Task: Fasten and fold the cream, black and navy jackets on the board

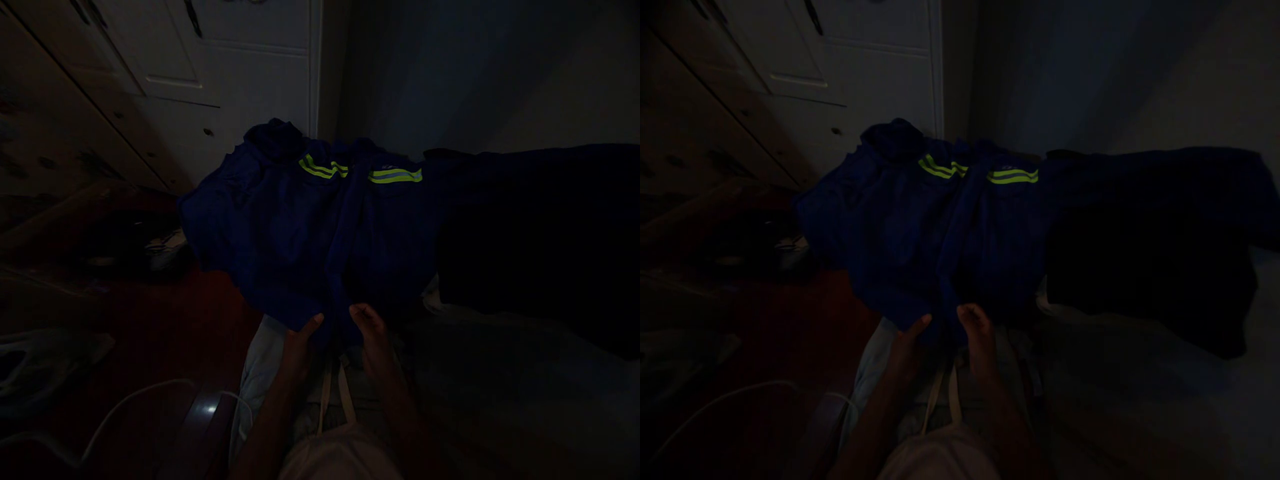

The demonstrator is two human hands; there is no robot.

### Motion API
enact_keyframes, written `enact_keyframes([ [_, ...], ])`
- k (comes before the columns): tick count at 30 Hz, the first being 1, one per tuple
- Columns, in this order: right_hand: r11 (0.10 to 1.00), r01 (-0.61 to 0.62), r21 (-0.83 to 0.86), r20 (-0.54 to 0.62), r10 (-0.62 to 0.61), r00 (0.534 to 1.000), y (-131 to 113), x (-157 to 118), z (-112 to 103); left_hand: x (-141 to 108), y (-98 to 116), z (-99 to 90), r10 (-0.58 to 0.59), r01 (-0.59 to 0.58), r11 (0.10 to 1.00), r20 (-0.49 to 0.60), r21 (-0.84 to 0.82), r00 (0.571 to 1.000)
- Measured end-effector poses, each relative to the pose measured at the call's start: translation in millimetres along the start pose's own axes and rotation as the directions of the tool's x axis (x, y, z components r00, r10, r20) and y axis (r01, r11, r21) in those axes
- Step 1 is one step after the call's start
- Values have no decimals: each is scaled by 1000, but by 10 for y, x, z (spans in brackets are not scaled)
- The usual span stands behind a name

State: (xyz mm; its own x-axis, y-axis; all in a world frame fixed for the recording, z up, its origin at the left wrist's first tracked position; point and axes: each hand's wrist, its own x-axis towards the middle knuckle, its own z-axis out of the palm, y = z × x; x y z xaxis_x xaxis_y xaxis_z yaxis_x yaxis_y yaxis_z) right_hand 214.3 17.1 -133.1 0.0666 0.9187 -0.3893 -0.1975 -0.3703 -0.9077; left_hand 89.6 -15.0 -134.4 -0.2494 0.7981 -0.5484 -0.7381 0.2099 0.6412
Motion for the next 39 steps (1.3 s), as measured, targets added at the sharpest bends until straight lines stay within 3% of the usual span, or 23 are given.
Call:
enact_keyframes([
  [8, 977, -149, 156, 109, 133, 985, -156, -129, -152, -175, -13, 55, 7, -11, 991, 32, 134, 999],
  [14, 970, -116, 213, 94, 98, 991, -103, -184, -119, -139, -53, 33, 82, -97, 981, 97, 167, 992],
  [20, 962, -109, 252, 47, 100, 994, -92, -172, -45, -151, 24, 18, 109, -130, 955, 93, 268, 990],
  [23, 976, -50, 211, 34, 43, 998, -87, -164, -22, -169, 21, -4, 61, -79, 952, 70, 295, 996],
  [25, 979, -30, 201, 35, 24, 999, -69, -161, -5, -170, 10, -8, 3, -18, 970, 64, 242, 998],
  [30, 979, -16, 205, 63, 3, 998, -47, -165, 29, -121, 34, 12, -85, 85, 996, 201, 10, 976],
  [34, 970, -31, 240, 27, 25, 999, -80, -182, 41, -91, 41, -7, -108, 106, 994, 135, 23, 985],
  [39, 966, -79, 248, 35, 73, 997, -76, -191, 42, -92, -23, -58, -80, 65, 974, 60, 218, 995],
])
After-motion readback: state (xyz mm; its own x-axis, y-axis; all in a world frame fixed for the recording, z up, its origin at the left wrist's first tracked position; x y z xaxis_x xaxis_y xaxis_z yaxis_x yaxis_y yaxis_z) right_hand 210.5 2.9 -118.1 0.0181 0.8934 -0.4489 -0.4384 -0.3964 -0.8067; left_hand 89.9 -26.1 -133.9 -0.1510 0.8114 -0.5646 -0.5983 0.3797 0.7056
